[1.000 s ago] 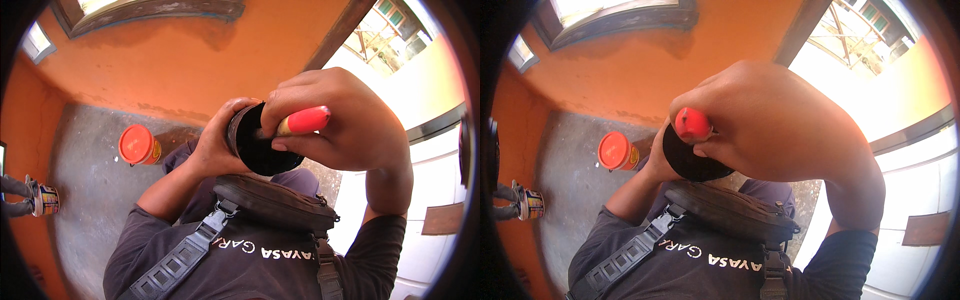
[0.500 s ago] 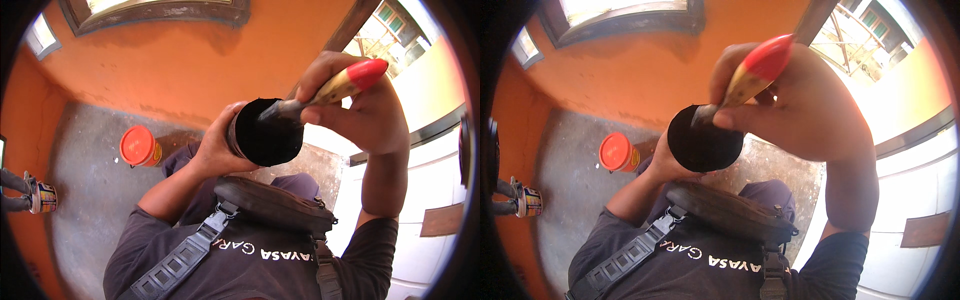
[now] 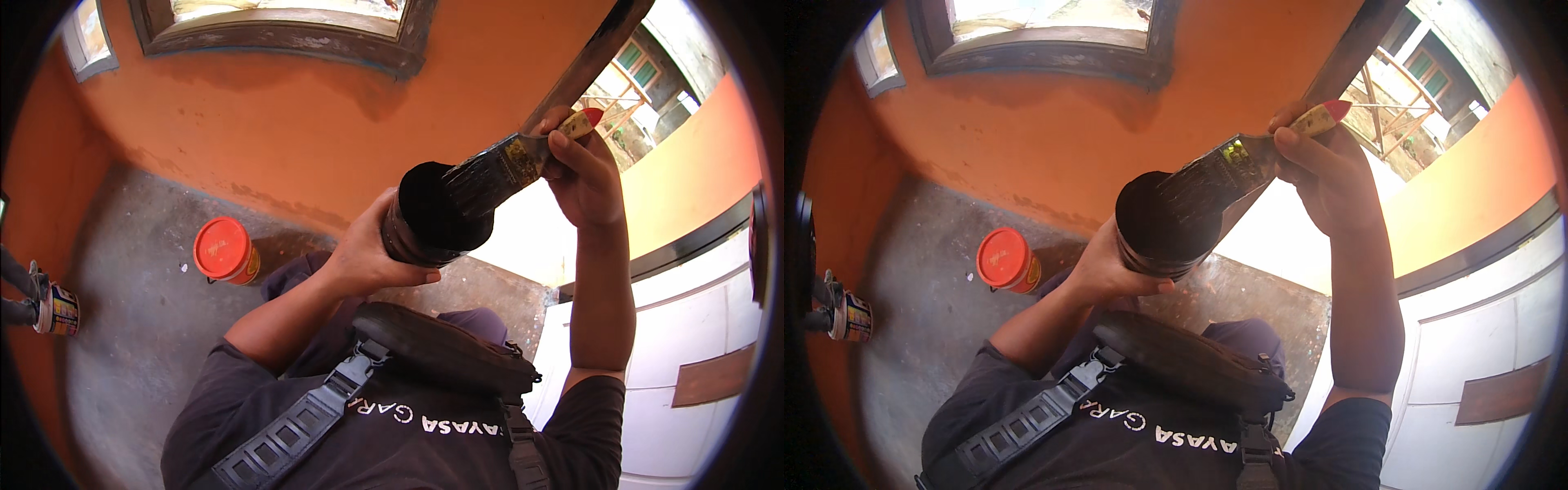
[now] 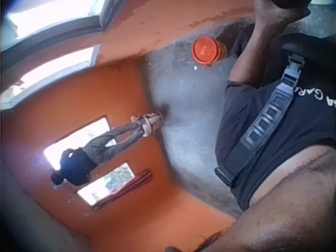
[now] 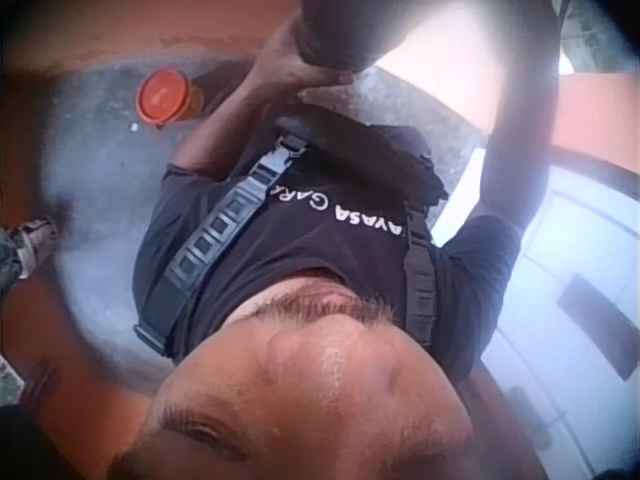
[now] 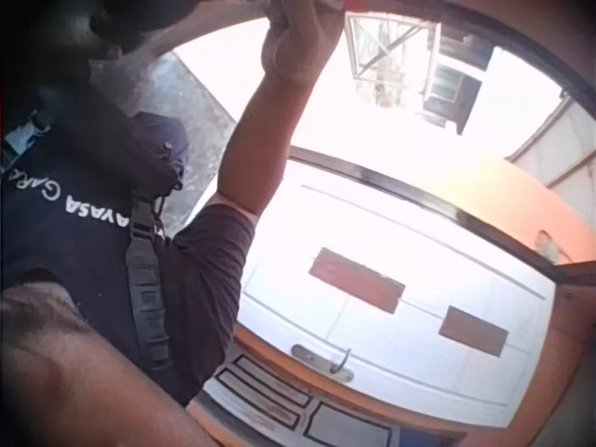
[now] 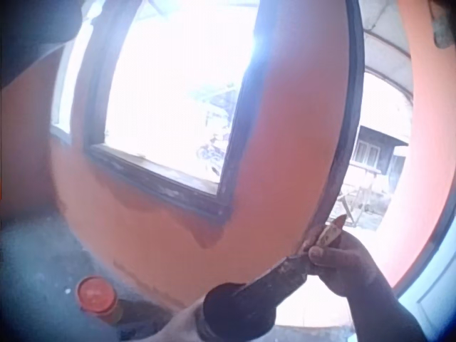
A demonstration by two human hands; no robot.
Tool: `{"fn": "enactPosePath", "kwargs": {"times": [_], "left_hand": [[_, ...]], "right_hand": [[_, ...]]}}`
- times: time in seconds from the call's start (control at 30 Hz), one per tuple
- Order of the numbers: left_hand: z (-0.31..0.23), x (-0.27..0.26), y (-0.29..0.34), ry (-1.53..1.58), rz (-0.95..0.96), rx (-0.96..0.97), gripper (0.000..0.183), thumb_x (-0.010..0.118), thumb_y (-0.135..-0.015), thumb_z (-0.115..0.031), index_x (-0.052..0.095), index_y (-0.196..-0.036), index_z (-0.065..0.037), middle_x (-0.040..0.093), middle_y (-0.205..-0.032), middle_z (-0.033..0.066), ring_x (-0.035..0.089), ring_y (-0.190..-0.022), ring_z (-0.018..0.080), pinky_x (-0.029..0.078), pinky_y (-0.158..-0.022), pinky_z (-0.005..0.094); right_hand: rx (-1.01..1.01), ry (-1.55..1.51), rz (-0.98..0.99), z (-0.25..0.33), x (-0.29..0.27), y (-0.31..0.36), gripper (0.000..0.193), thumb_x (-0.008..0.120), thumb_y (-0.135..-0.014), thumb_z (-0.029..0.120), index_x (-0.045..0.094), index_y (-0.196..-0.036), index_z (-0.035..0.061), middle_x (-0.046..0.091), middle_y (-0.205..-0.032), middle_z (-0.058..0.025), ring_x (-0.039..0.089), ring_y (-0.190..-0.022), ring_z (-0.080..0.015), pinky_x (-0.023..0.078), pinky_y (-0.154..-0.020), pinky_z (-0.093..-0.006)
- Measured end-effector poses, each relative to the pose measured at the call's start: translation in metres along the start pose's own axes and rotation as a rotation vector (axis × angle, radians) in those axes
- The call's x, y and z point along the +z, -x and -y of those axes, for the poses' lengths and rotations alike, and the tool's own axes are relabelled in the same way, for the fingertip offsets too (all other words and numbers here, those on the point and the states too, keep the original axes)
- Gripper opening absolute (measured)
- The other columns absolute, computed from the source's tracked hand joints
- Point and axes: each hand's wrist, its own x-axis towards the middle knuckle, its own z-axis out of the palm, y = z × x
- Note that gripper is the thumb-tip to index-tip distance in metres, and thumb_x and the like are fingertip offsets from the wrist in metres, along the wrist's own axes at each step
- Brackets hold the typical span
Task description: The person paints the vertical edge of a door frame black using a paintbrush and a small paint can. They repeatedly dip the brush into the can and apply paint to the frame, working from top to bottom and back up.
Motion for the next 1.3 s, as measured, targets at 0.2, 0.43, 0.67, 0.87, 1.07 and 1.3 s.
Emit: {"fn": "enactPosePath", "kwargs": {"times": [0.2,0.43,0.67,0.87,1.07,1.3], "left_hand": [[0.0,0.0,-0.009,-0.093,0.026,0.011,0.097,0.096,-0.062,-0.013,0.045,-0.143,0.0,0.059,-0.131,0.0094,0.056,-0.123,0.0192,0.043,-0.108,0.0363],[-0.004,0.004,-0.013,-0.018,0.01,-0.082,0.095,0.096,-0.062,-0.016,0.045,-0.141,0.0,0.06,-0.129,0.0103,0.058,-0.121,0.0195,0.045,-0.106,0.0362],[0.001,0.004,-0.017,-0.009,-0.004,-0.142,0.091,0.093,-0.063,-0.014,0.048,-0.14,-0.001,0.061,-0.126,0.01,0.059,-0.118,0.0198,0.046,-0.104,0.0358],[0.008,0.004,-0.02,-0.022,-0.025,-0.166,0.085,0.092,-0.062,-0.014,0.052,-0.136,-0.002,0.063,-0.124,0.0096,0.06,-0.115,0.02,0.046,-0.102,0.0351],[0.007,0.005,-0.021,-0.037,0.01,-0.184,0.087,0.092,-0.062,-0.012,0.051,-0.137,-0.003,0.063,-0.124,0.0093,0.061,-0.116,0.0195,0.047,-0.102,0.0347],[0.027,-0.005,-0.021,-0.062,-0.033,-0.131,0.09,0.095,-0.062,-0.014,0.049,-0.138,-0.003,0.062,-0.126,0.0097,0.061,-0.118,0.0208,0.047,-0.103,0.0369]], "right_hand": [[-0.049,0.288,-0.019,0.01,-0.001,0.002,0.024,0.079,-0.088,0.017,0.066,-0.104,0.006,0.065,-0.086,0.0003,0.06,-0.077,-0.0094,0.044,-0.067,-0.0233],[-0.117,0.929,0.142,0.024,0.054,0.015,0.017,0.079,-0.086,0.002,0.066,-0.096,0.0048,0.067,-0.09,-0.003,0.066,-0.086,-0.0115,0.051,-0.074,-0.0255],[-0.624,1.33,0.227,0.013,0.059,0.022,0.025,0.084,-0.073,0.001,0.068,-0.091,0.0077,0.07,-0.084,-0.007,0.069,-0.076,-0.0246,0.053,-0.071,-0.0336],[-0.475,0.987,0.088,0.007,0.052,0.033,0.021,0.082,-0.08,0.001,0.068,-0.094,0.0052,0.07,-0.089,-0.0093,0.069,-0.079,-0.0201,0.053,-0.069,-0.0304],[-0.095,0.572,0.002,-0.017,0.045,0.03,0.018,0.077,-0.091,0.013,0.065,-0.102,0.0044,0.067,-0.088,-0.0036,0.067,-0.083,-0.0123,0.053,-0.074,-0.0288],[-0.142,0.128,-0.312,-0.026,0.015,0.034,0.017,0.071,-0.093,0.009,0.062,-0.103,-0.0011,0.064,-0.083,-0.0055,0.063,-0.077,-0.015,0.05,-0.071,-0.0293]]}}
